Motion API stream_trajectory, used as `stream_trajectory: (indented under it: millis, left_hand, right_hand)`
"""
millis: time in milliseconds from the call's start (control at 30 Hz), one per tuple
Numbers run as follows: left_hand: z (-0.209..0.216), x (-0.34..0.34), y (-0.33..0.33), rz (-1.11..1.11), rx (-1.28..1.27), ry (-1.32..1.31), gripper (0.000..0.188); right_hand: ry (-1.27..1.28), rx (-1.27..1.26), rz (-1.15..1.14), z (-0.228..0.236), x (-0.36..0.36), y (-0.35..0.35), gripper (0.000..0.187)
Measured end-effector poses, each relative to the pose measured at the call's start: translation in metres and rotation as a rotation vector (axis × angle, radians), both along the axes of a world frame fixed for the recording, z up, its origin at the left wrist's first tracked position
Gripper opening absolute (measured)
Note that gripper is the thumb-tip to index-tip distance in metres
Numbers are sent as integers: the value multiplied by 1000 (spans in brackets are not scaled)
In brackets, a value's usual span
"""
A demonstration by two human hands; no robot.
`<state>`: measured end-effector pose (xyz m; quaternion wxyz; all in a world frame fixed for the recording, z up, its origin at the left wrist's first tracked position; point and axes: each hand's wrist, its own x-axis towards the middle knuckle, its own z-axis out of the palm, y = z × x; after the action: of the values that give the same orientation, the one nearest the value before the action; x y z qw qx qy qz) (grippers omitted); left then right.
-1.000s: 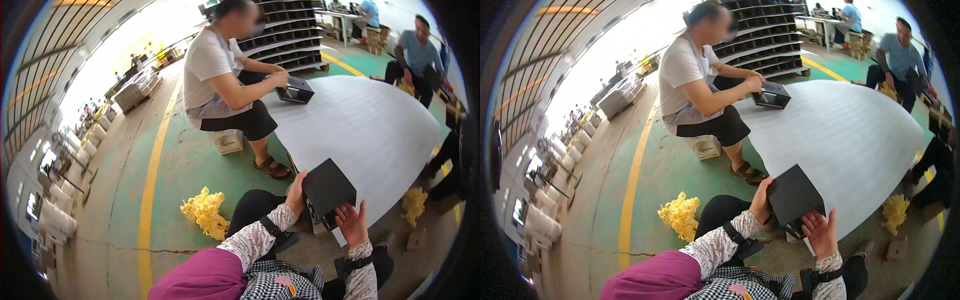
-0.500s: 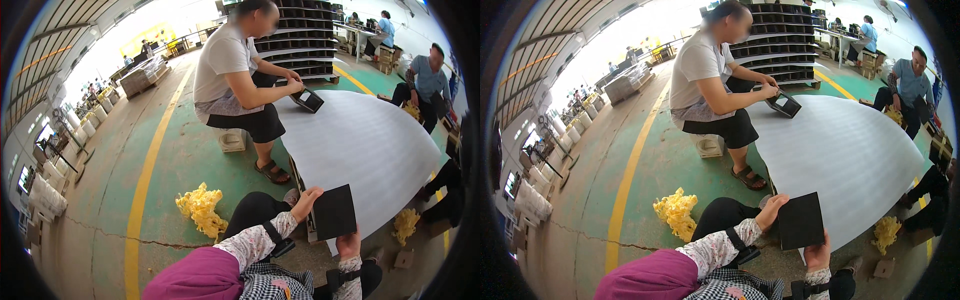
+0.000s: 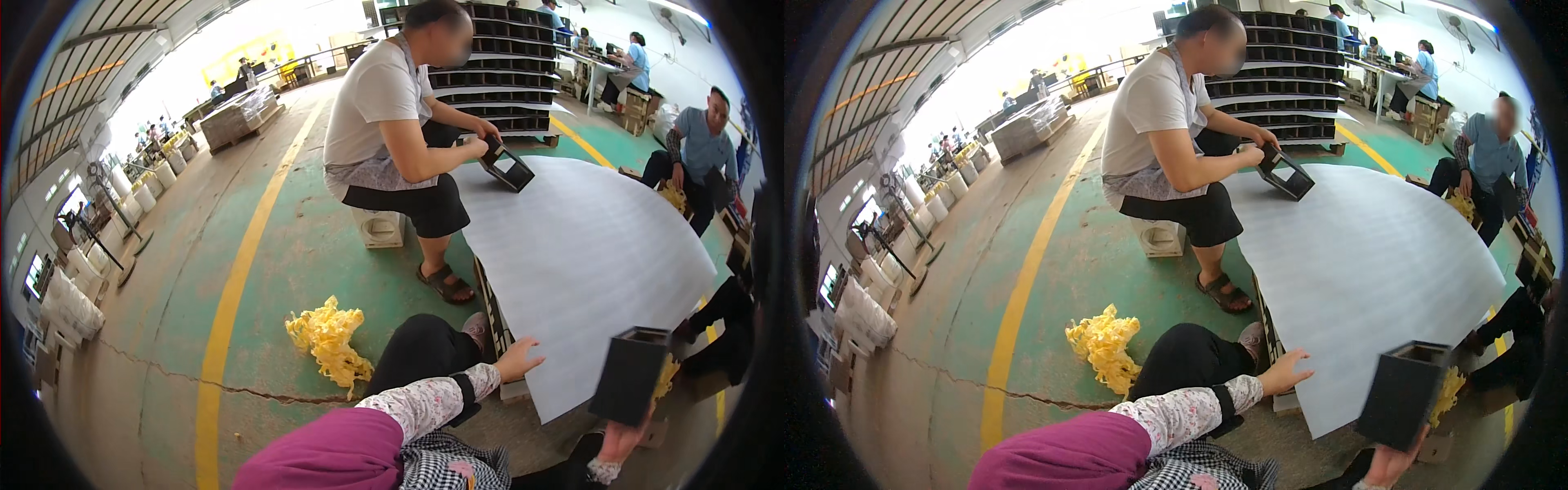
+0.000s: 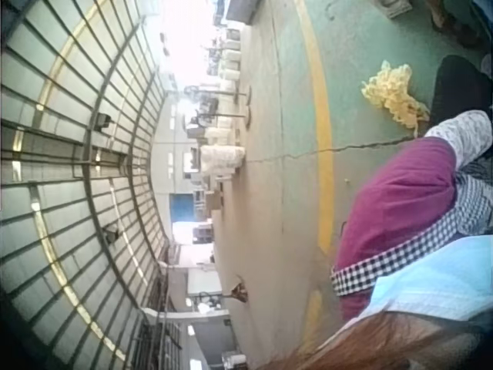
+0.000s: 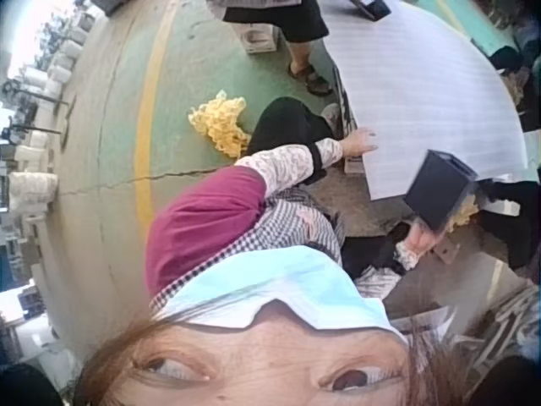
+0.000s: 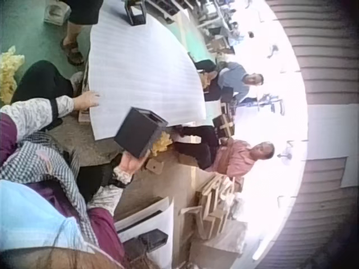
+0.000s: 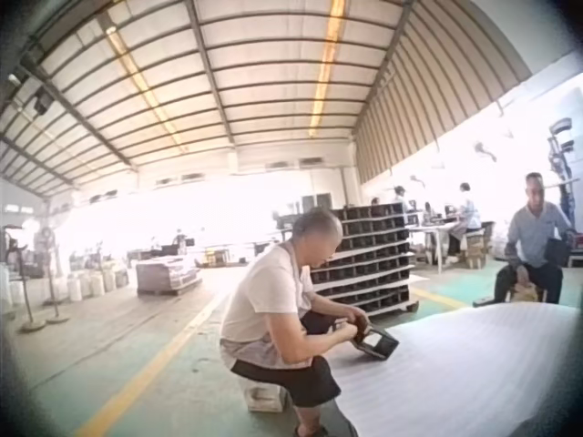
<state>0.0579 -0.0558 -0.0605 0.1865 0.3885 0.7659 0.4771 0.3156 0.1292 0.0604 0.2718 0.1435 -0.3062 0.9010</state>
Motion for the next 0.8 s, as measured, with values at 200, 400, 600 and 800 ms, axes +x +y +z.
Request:
stream_trajectory:
  millis: [200,400,600,800]
  left_hand:
    - [1,23,13,-1,-283,198,59]
    - [11,40,19,-52,-387,355,65]
    - [6,39,18,-15,-501,332,64]
    - [-17,42,15,-26,-506,376,66]
  right_hand:
    - [-139,-65,-479,41,111,31,33]
    - [-621,-112,-914,81,194,12,30]
    - [-994,-183,-1018,81,249,-5,35]
    - [-1173,-131,-1047,-20,324,8,37]
